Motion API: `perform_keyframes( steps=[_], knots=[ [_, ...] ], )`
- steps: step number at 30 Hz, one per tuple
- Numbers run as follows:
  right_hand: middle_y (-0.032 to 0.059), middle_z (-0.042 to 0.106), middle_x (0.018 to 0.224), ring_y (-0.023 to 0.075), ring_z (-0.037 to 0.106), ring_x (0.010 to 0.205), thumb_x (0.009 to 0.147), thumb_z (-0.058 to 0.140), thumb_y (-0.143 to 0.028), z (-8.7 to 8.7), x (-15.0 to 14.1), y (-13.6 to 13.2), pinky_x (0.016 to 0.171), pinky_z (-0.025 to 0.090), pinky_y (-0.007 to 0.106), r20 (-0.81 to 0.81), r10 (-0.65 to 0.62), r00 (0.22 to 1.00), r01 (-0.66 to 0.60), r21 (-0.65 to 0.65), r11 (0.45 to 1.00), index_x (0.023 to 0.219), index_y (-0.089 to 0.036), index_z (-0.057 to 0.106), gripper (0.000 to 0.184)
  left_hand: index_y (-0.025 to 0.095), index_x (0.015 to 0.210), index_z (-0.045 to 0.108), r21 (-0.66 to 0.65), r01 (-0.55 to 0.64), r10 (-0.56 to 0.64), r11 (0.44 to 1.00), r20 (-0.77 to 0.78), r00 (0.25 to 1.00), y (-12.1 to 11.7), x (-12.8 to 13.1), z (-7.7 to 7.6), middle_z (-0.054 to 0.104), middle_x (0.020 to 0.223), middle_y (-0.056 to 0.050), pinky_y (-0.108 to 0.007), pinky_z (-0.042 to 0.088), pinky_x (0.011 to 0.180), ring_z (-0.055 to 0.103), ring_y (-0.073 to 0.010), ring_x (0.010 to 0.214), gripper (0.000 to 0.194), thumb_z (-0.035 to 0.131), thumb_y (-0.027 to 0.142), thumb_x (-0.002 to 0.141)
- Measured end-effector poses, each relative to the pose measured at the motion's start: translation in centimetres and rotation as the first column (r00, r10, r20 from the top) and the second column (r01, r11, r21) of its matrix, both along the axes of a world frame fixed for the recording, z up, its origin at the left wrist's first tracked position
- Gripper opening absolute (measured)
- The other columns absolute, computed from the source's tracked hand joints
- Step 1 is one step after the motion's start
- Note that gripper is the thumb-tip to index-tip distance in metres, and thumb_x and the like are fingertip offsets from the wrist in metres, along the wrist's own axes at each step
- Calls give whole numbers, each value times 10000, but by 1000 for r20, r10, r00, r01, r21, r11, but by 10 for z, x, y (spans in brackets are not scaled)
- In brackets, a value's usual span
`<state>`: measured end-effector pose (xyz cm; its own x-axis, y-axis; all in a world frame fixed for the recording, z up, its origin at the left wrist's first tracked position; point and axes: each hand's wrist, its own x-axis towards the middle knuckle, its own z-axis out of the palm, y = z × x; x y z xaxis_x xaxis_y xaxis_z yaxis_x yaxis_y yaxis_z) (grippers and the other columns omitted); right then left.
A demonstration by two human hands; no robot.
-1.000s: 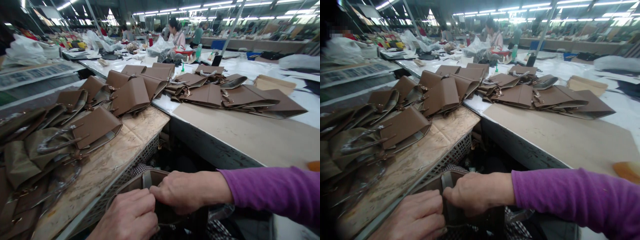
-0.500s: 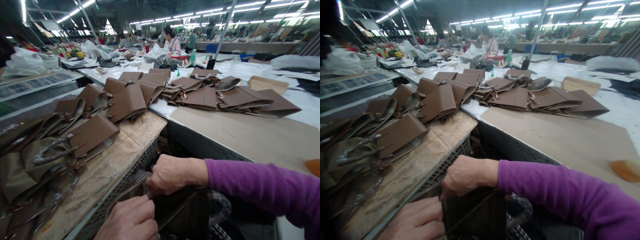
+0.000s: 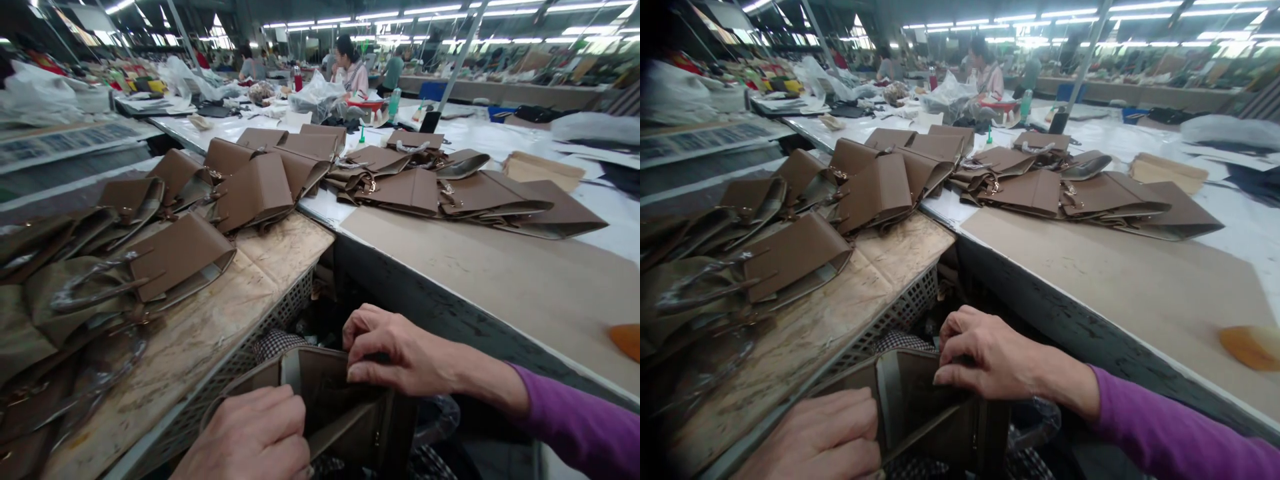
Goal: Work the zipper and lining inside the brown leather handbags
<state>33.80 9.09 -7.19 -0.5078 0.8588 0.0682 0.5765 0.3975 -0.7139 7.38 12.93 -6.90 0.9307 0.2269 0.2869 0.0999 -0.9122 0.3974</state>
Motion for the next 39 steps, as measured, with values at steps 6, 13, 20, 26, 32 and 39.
perform_keyframes(
  steps=[6,13,20,26,32,39],
  knots=[
    [136,606,1256,305,423,1256,918,511,-535,0,-33,7,1080,278,486,277,59,959,-116,193,974,766,-140,718,471,180,698,587,-33,8,-11,999,-66,998,-2,10,7,594,695,-28,-287,351,555,516,-177,638,280,408,92,895],
    [222,539,1344,367,432,1256,744,678,-332,-43,-65,28,995,347,523,382,53,923,-132,183,974,858,-103,725,260,182,651,556,-20,4,-5,1000,-80,997,-2,5,3,579,673,-28,-283,342,542,503,-177,627,272,425,53,852],
    [37,196,1602,331,201,1422,787,633,-182,-39,-58,25,1018,335,518,270,294,917,-344,161,925,1049,-253,704,281,189,654,556,-21,-17,16,1000,-75,997,-1,5,9,603,678,-28,-284,373,546,527,-172,633,257,429,77,847],
    [185,276,1550,387,198,1422,755,642,-180,-29,-75,42,1058,313,569,105,404,909,-411,53,910,1102,-111,666,354,189,633,522,-9,-10,9,1000,-68,998,-1,11,7,606,684,-23,-283,373,546,545,-169,639,296,405,111,893],
    [75,642,1196,190,592,1121,847,526,-74,-13,-47,67,955,457,318,-533,-126,837,-113,-392,913,1058,-138,607,235,207,717,604,-22,5,-8,1000,-157,988,6,-4,1,608,678,-29,-259,424,552,557,-171,629,236,461,116,881],
    [108,653,1204,228,603,1118,968,491,-427,-15,7,-1,966,463,397,-549,-388,740,93,-488,868,1207,-181,597,359,211,704,564,-27,-125,119,992,-158,980,6,-6,-4,600,756,-32,-277,460,602,564,-182,711,208,468,134,872]
  ],
)
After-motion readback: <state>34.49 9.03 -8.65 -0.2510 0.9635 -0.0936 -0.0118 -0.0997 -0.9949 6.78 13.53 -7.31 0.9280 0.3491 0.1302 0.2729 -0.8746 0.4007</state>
